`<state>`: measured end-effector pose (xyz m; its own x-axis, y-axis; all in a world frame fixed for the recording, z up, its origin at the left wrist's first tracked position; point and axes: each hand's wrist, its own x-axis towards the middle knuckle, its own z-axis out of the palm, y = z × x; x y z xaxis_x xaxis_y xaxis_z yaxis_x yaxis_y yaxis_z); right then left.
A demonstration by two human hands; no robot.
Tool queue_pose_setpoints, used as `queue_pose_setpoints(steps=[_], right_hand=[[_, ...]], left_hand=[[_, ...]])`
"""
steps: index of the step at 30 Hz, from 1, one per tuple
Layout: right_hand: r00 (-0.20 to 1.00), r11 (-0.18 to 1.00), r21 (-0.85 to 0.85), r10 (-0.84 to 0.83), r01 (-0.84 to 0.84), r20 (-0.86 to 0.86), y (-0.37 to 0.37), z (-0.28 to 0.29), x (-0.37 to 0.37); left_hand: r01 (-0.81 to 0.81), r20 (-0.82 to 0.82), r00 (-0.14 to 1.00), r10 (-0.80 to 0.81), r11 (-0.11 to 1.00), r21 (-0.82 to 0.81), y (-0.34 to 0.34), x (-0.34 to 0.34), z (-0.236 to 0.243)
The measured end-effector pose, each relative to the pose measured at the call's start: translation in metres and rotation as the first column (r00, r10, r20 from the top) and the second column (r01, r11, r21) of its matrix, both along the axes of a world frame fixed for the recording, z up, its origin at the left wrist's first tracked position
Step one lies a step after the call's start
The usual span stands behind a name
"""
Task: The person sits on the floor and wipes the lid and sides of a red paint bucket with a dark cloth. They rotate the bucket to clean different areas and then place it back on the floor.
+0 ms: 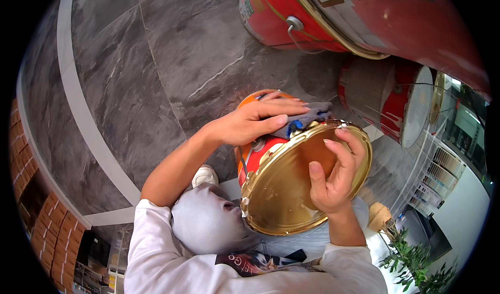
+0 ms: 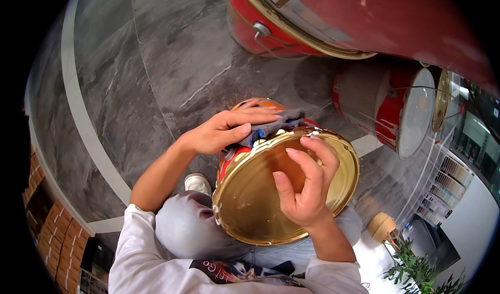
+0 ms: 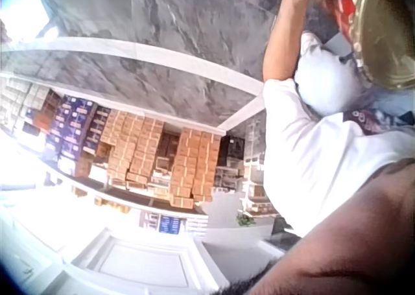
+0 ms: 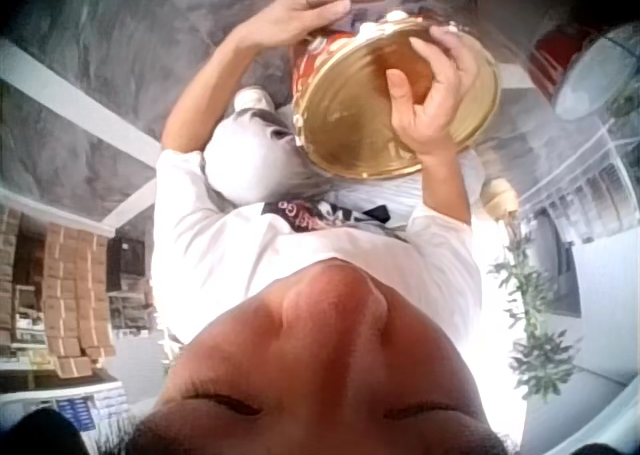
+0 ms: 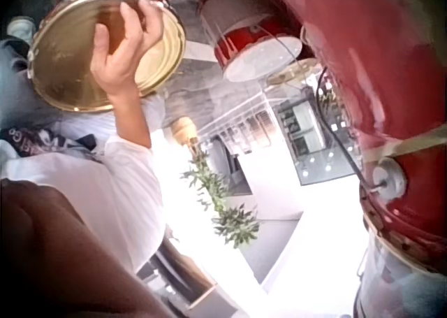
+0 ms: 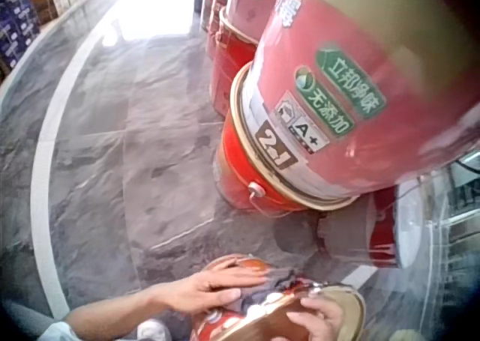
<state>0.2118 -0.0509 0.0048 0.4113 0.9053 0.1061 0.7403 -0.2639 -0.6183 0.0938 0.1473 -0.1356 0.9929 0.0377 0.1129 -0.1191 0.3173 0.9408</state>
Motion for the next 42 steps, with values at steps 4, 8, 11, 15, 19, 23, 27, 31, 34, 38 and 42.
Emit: queue_pose_setpoints(steps=[4,8,11,15,19,23,27,31,34,38,42], right_hand=[[0.977,0.995,0.019,-0.1,0.098,0.187,0.001,-0.005,0.011],[0.962,0.985,0.042,-0.173,0.168,0.211,0.001,-0.013,0.021],[0.969,0.984,0.062,-0.178,0.17,0.169,0.0,-0.015,0.021],[0.975,0.979,0.077,-0.195,0.187,0.108,-0.003,-0.016,0.018],[0.97,0.967,0.115,-0.236,0.229,0.055,-0.005,-0.019,0.018],[0.97,0.964,0.137,-0.236,0.228,0.052,-0.002,-0.019,0.018],[0.972,0.96,0.163,-0.235,0.229,0.017,-0.002,-0.019,0.018],[0.97,0.951,0.194,-0.241,0.239,-0.016,-0.006,-0.021,0.02],[0.964,0.932,0.247,-0.254,0.267,-0.08,-0.007,-0.023,0.019],[0.956,0.915,0.276,-0.278,0.294,-0.099,-0.009,-0.025,0.018],[0.964,0.926,0.27,-0.245,0.264,-0.102,-0.005,-0.024,0.019]], left_hand=[[0.026,0.01,1.0,-0.025,0.998,-0.065,-0.005,0.014,-0.011],[-0.005,-0.244,0.97,-0.021,0.994,-0.105,-0.013,-0.006,-0.069],[-0.088,-0.362,0.932,-0.003,0.968,-0.235,-0.017,-0.012,-0.08],[-0.016,-0.251,0.967,-0.031,0.983,-0.182,-0.013,0.005,-0.091],[0.216,0.049,0.976,-0.211,0.969,-0.124,0.008,0.043,0.001],[0.349,0.016,0.936,-0.351,0.923,-0.161,0.002,0.075,-0.027],[0.339,-0.301,0.897,-0.323,0.941,0.001,-0.009,0.085,-0.102],[0.217,-0.48,0.822,-0.305,0.948,-0.232,-0.007,0.068,-0.114],[0.28,-0.337,0.869,-0.363,0.921,-0.27,-0.006,0.076,-0.087],[0.486,-0.045,0.871,-0.49,0.871,-0.073,-0.005,0.126,0.001],[0.64,-0.153,0.737,-0.658,0.753,-0.153,-0.024,0.157,-0.038]])
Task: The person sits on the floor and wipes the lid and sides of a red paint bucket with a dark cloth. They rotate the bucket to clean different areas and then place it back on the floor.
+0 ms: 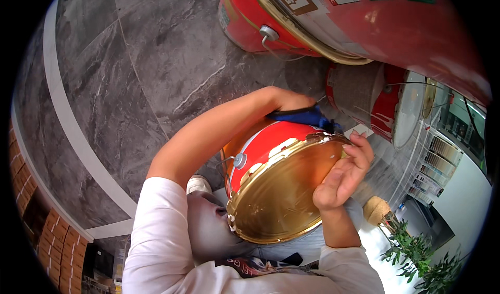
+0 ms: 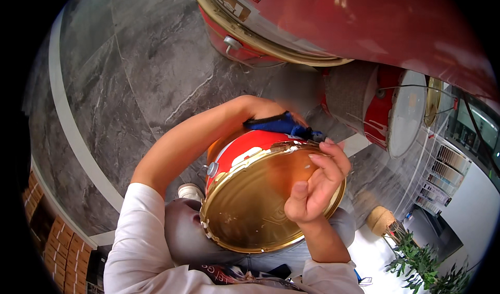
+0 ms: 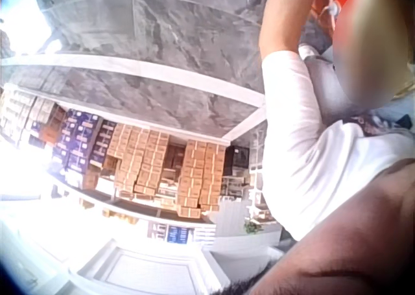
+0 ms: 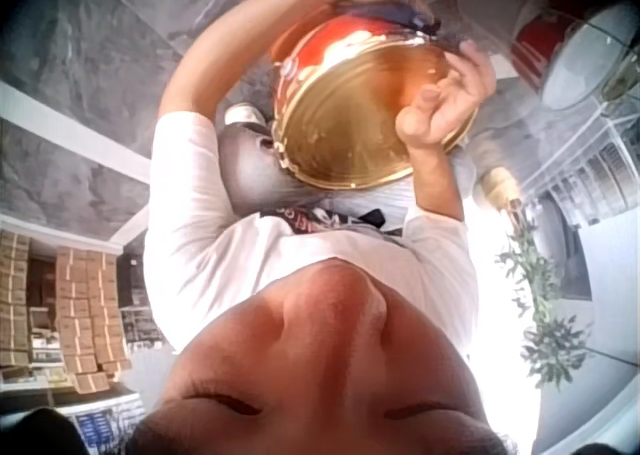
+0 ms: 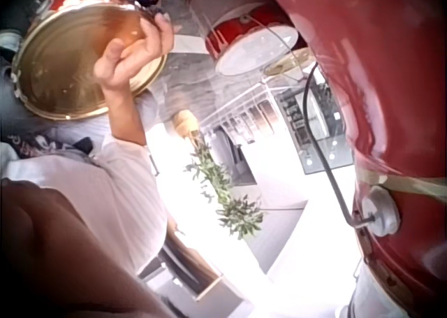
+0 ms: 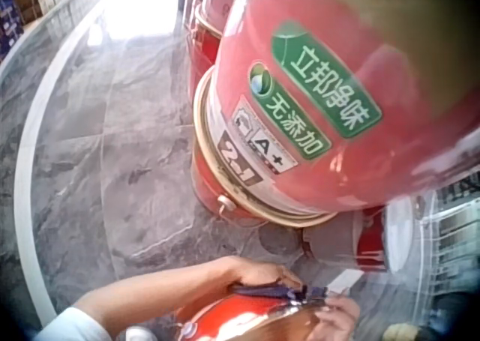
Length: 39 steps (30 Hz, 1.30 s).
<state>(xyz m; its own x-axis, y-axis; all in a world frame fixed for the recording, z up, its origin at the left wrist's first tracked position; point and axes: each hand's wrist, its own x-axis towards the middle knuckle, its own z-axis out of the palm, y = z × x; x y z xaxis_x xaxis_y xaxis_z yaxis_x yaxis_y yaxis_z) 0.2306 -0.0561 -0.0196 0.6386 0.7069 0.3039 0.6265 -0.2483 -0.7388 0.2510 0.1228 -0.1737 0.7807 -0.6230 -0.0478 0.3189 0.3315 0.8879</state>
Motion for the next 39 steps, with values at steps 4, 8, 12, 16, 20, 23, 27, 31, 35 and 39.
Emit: queue_pose_setpoints(steps=[4,8,12,16,20,23,27,31,35,39], right_hand=[[0.999,0.998,-0.051,0.045,-0.044,0.005,0.0,0.004,0.003],[0.999,0.997,-0.058,0.052,-0.052,0.001,0.0,0.004,0.002],[0.998,0.997,-0.043,0.059,-0.06,-0.01,-0.004,0.004,0.001],[0.999,0.998,-0.048,0.047,-0.047,-0.003,-0.005,0.002,0.002],[0.999,0.998,-0.044,0.05,-0.049,0.001,-0.004,0.003,0.004],[0.998,0.997,-0.062,0.057,-0.056,0.002,-0.002,0.005,0.001],[0.997,0.995,-0.073,0.075,-0.074,0.009,0.002,0.007,-0.001],[0.998,0.996,-0.062,0.066,-0.066,0.002,0.001,0.004,-0.002],[0.998,0.995,-0.069,0.07,-0.07,0.007,0.001,0.005,-0.001],[0.998,0.997,-0.053,0.064,-0.064,-0.002,0.0,0.003,0.001]], left_hand=[[-0.082,-0.145,0.983,0.111,0.978,0.192,0.003,-0.018,-0.068],[-0.14,-0.18,0.954,0.238,0.89,0.435,0.015,-0.044,-0.097],[-0.341,-0.07,0.931,0.359,0.921,0.188,0.017,-0.076,-0.076],[-0.528,0.147,0.842,0.52,0.849,0.024,0.022,-0.124,-0.009],[-0.502,0.238,0.831,0.504,0.862,-0.073,0.031,-0.164,0.028],[-0.516,0.193,0.84,0.507,0.857,-0.009,0.028,-0.174,-0.016],[-0.703,0.02,0.703,0.711,0.69,0.172,-0.013,-0.193,-0.112],[-0.72,0.239,0.694,0.679,0.654,0.233,-0.006,-0.168,-0.118],[-0.544,0.001,0.839,0.544,0.839,-0.023,0.007,-0.114,-0.043],[-0.417,0.136,0.894,0.427,0.904,-0.097,0.018,-0.074,0.043]])
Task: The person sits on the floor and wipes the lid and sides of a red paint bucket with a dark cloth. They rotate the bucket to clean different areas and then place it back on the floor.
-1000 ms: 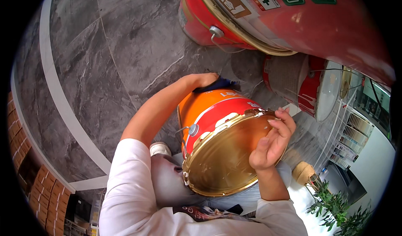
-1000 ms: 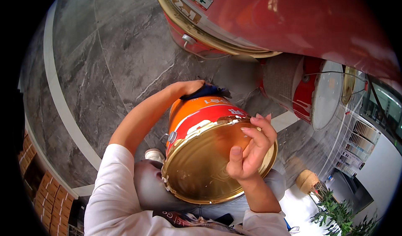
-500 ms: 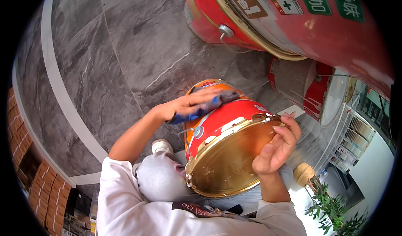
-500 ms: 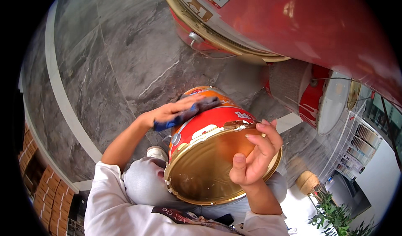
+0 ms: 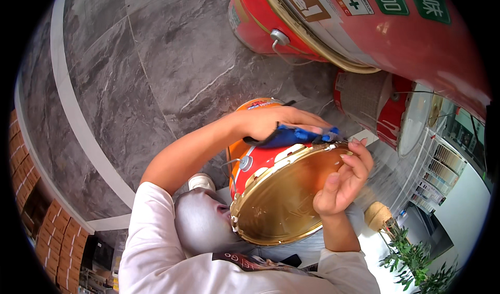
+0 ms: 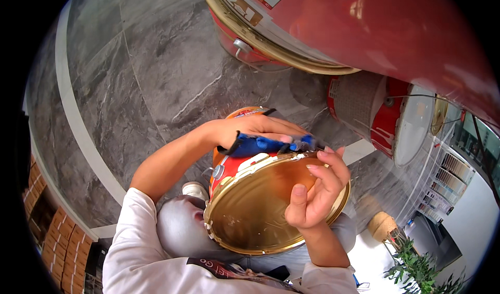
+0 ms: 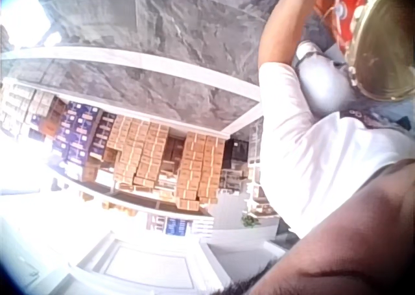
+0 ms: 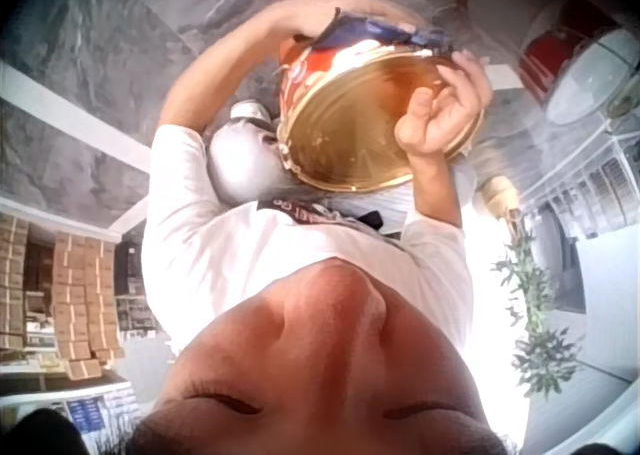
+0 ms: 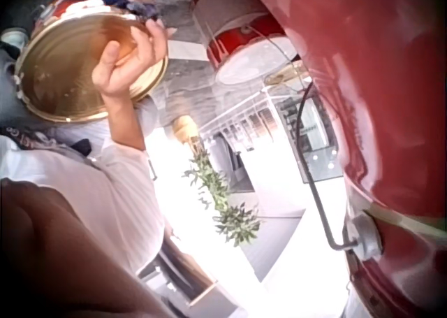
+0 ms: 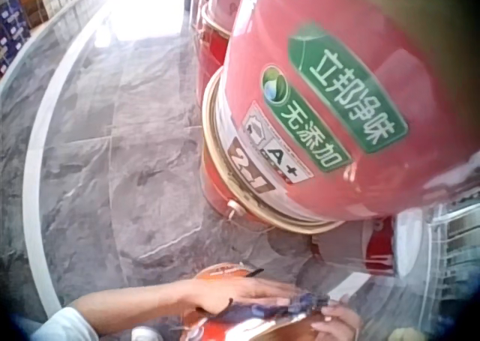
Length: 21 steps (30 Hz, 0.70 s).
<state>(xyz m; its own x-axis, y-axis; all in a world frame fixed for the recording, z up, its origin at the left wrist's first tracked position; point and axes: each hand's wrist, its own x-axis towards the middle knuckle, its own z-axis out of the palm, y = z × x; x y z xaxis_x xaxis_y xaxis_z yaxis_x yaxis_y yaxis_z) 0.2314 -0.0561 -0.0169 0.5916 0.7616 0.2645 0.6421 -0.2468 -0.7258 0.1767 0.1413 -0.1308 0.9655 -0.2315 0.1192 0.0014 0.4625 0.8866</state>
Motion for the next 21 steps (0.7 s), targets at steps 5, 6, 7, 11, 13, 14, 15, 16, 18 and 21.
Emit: queue_pose_setpoints(steps=[5,6,7,11,13,14,15,16,18,21], right_hand=[[1.0,1.0,-0.008,-0.007,0.007,0.015,0.001,0.002,-0.001],[1.0,1.0,-0.01,-0.006,0.006,0.018,0.001,0.002,0.0],[1.0,1.0,-0.007,0.005,-0.005,0.02,0.002,0.003,0.0],[1.0,1.0,0.019,-0.007,0.007,0.01,-0.001,0.001,0.001],[1.0,0.999,0.037,-0.02,0.02,0.004,0.0,-0.001,0.0],[1.0,0.999,0.029,-0.025,0.025,0.002,-0.001,0.0,0.0],[1.0,0.999,0.026,-0.025,0.025,-0.001,0.0,0.001,-0.001],[1.0,0.999,0.023,-0.026,0.026,-0.004,0.0,0.001,-0.001],[1.0,0.999,0.029,-0.024,0.024,-0.005,0.001,0.001,0.0],[0.999,0.999,0.04,-0.029,0.029,-0.016,-0.003,0.0,0.001]], left_hand=[[0.161,0.055,0.985,-0.161,0.987,0.006,-0.004,0.025,-0.037],[0.265,-0.113,0.96,-0.255,0.96,0.094,-0.001,0.037,-0.029],[0.376,-0.101,0.925,-0.367,0.835,0.403,0.005,0.05,-0.021],[0.508,-0.404,0.821,-0.403,0.839,0.196,-0.014,0.069,-0.09],[0.488,-0.565,0.747,-0.352,0.867,0.105,-0.018,0.071,-0.09],[0.469,-0.639,0.697,-0.326,0.881,0.062,-0.021,0.073,-0.09],[0.477,-0.542,0.763,-0.353,0.873,0.103,-0.023,0.079,-0.083],[0.488,-0.436,0.813,-0.386,0.861,0.146,-0.029,0.089,-0.074],[0.481,-0.202,0.873,-0.444,0.851,0.211,-0.038,0.111,-0.051],[0.494,-0.041,0.867,-0.497,0.843,0.212,-0.051,0.132,-0.02]])
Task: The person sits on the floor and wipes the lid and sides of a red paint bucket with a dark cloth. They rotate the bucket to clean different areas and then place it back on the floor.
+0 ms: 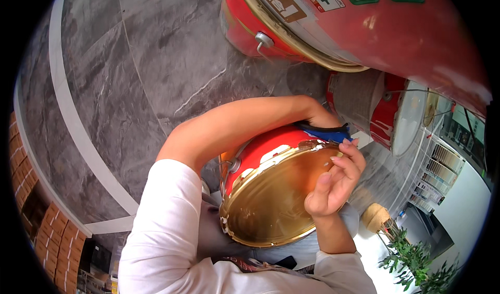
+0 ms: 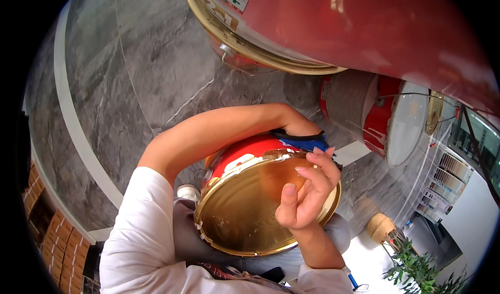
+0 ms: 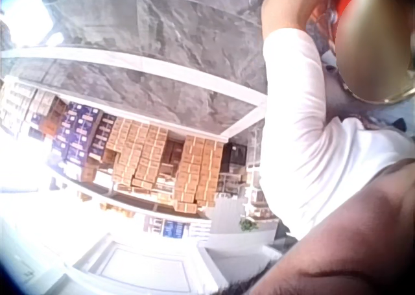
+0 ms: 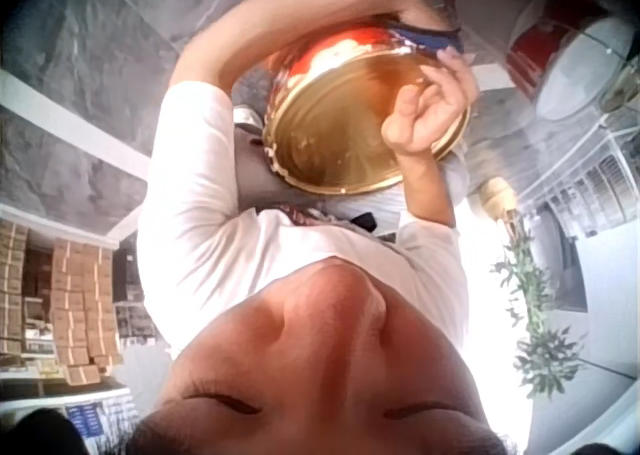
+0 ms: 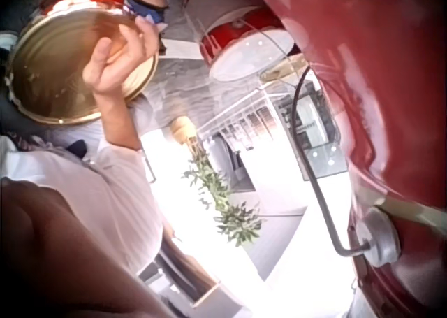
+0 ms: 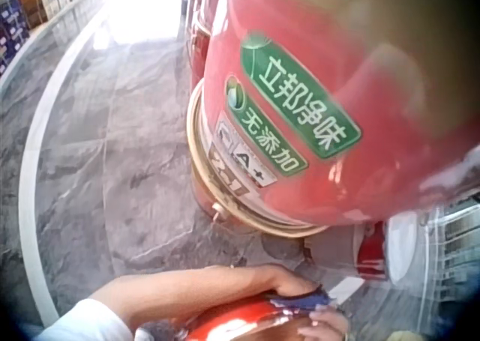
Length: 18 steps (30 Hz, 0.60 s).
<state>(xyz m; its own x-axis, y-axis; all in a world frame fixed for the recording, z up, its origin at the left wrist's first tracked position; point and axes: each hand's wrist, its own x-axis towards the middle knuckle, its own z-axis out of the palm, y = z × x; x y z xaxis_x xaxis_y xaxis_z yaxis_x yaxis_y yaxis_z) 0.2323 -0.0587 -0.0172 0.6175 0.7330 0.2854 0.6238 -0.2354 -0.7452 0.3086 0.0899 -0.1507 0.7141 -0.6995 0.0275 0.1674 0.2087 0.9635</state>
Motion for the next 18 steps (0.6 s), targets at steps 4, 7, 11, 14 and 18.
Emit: queue_pose_setpoints(steps=[4,7,11,14,18], right_hand=[[1.0,1.0,0.007,-0.001,0.001,0.007,-0.002,-0.002,0.003],[1.0,1.0,-0.007,0.006,-0.006,0.011,0.001,-0.001,0.002],[1.0,1.0,-0.009,0.014,-0.014,0.021,0.0,0.0,0.005],[1.0,1.0,0.008,0.016,-0.016,0.012,0.002,0.0,0.004],[1.0,1.0,-0.014,0.019,-0.019,0.019,0.003,0.0,0.001]], left_hand=[[-0.005,-0.078,0.997,0.01,0.998,0.066,-0.001,-0.005,-0.041],[-0.073,-0.162,0.982,0.101,0.983,0.167,0.014,-0.034,-0.096],[-0.265,-0.183,0.934,0.308,0.937,0.229,0.044,-0.095,-0.116],[-0.462,0.134,0.887,0.442,0.839,0.289,0.055,-0.141,-0.111],[-0.65,-0.211,0.739,0.64,0.76,0.029,0.043,-0.191,-0.097]])
